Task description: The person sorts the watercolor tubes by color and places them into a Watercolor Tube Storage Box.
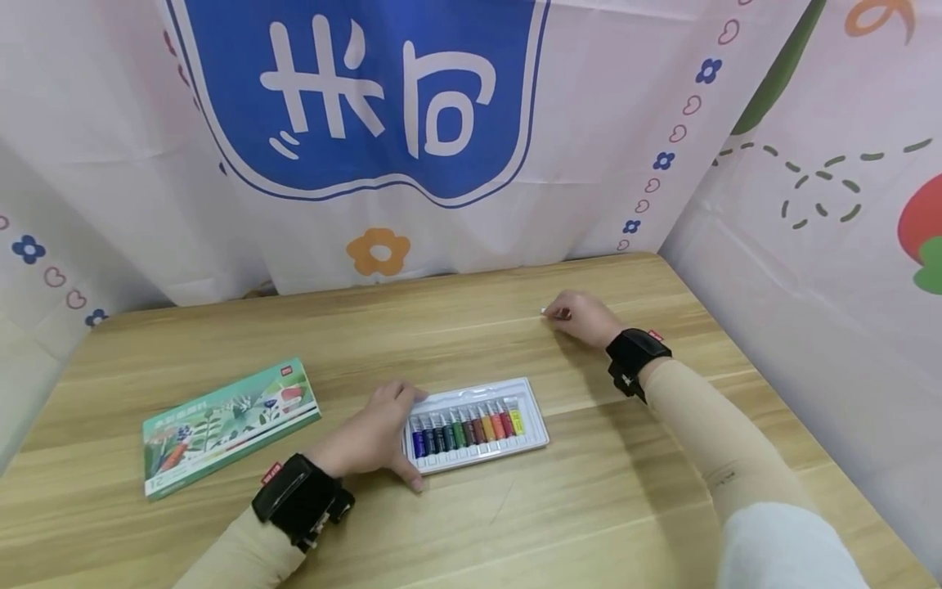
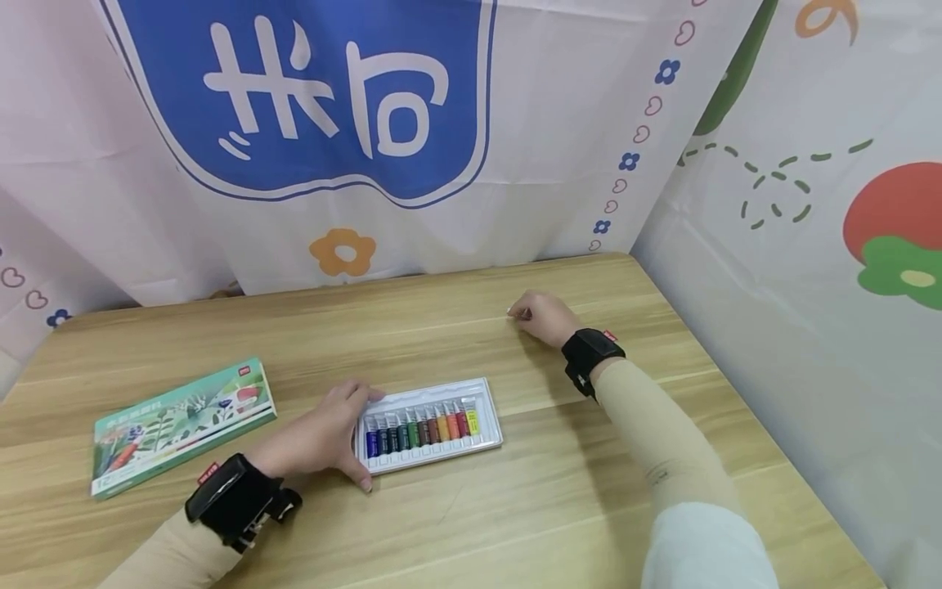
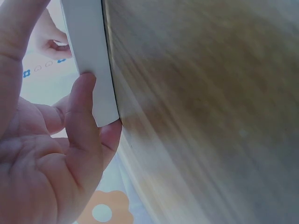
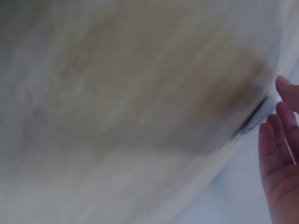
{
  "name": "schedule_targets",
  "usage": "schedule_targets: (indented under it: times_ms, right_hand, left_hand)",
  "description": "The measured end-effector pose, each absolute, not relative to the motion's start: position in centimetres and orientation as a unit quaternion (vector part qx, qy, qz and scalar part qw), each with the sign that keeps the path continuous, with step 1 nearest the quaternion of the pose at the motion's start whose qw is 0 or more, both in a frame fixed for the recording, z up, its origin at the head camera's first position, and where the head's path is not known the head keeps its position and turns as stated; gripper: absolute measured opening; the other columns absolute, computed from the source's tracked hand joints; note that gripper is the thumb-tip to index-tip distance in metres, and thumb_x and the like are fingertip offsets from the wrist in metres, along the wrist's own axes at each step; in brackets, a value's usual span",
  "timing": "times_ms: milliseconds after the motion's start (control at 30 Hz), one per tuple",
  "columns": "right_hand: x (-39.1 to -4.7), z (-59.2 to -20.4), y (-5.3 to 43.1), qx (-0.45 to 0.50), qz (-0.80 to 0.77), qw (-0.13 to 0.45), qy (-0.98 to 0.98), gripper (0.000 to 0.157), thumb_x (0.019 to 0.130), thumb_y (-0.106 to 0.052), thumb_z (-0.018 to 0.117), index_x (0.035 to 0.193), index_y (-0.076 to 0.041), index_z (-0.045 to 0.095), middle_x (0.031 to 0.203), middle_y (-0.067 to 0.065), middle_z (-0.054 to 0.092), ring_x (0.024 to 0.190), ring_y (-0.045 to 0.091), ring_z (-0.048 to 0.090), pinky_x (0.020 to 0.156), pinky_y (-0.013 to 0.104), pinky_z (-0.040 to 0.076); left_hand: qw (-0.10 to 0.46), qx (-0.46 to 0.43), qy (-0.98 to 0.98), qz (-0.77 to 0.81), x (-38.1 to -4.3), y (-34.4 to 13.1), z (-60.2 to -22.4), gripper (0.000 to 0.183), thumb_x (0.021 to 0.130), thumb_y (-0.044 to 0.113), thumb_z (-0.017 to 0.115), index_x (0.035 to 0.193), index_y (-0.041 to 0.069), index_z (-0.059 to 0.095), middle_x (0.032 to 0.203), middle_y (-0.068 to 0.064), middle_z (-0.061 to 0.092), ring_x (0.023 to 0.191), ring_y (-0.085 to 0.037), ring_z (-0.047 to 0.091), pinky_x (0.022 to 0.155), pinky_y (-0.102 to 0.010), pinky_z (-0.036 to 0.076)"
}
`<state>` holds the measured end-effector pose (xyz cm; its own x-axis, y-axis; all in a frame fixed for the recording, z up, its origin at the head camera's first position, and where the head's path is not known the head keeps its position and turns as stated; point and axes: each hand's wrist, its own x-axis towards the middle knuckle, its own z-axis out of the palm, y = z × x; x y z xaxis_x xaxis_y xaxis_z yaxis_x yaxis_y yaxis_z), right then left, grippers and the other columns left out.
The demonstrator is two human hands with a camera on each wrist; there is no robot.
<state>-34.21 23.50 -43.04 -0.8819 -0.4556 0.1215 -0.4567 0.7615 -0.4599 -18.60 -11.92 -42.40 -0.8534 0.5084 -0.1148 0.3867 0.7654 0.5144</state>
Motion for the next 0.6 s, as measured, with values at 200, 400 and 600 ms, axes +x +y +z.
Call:
schedule_targets:
  times_ms: [200, 400, 600]
  right_hand:
    - [-35.6, -43.6, 24.4, 0.204, 0.258, -0.003, -0.944, 0.024, 0.079, -0.002, 0.071, 0.103, -0.002, 0.069, 0.097, 0.011, 0.061, 0.088, 0.025, 0.055, 0.078, 0.038, 0.046]
    - [-36.1, -43.6, 25.0, 0.174, 0.277, -0.026, -0.945, 0.022, 0.081, -0.005, 0.069, 0.103, -0.003, 0.069, 0.096, 0.011, 0.064, 0.087, 0.024, 0.055, 0.078, 0.038, 0.045]
    - [-35.8, -43.4, 25.3, 0.151, 0.303, -0.059, -0.939, 0.023, 0.082, -0.002, 0.068, 0.104, -0.002, 0.069, 0.098, 0.011, 0.065, 0.089, 0.024, 0.056, 0.080, 0.038, 0.045]
  left_hand:
    - [0.120, 0.243, 0.932, 0.240, -18.6, -12.0, -42.6, 0.122, 0.032, 0.052, 0.088, 0.132, 0.000, 0.042, 0.129, -0.018, 0.040, 0.118, -0.033, 0.037, 0.098, -0.046, 0.039]
    - [0.121, 0.244, 0.931, 0.242, -18.6, -12.0, -42.7, 0.123, 0.031, 0.052, 0.087, 0.133, 0.000, 0.042, 0.130, -0.019, 0.039, 0.119, -0.034, 0.036, 0.098, -0.047, 0.038]
    - [0.120, 0.247, 0.931, 0.240, -18.6, -12.0, -42.7, 0.122, 0.033, 0.052, 0.087, 0.133, 0.000, 0.041, 0.130, -0.018, 0.039, 0.120, -0.033, 0.036, 0.099, -0.046, 0.038]
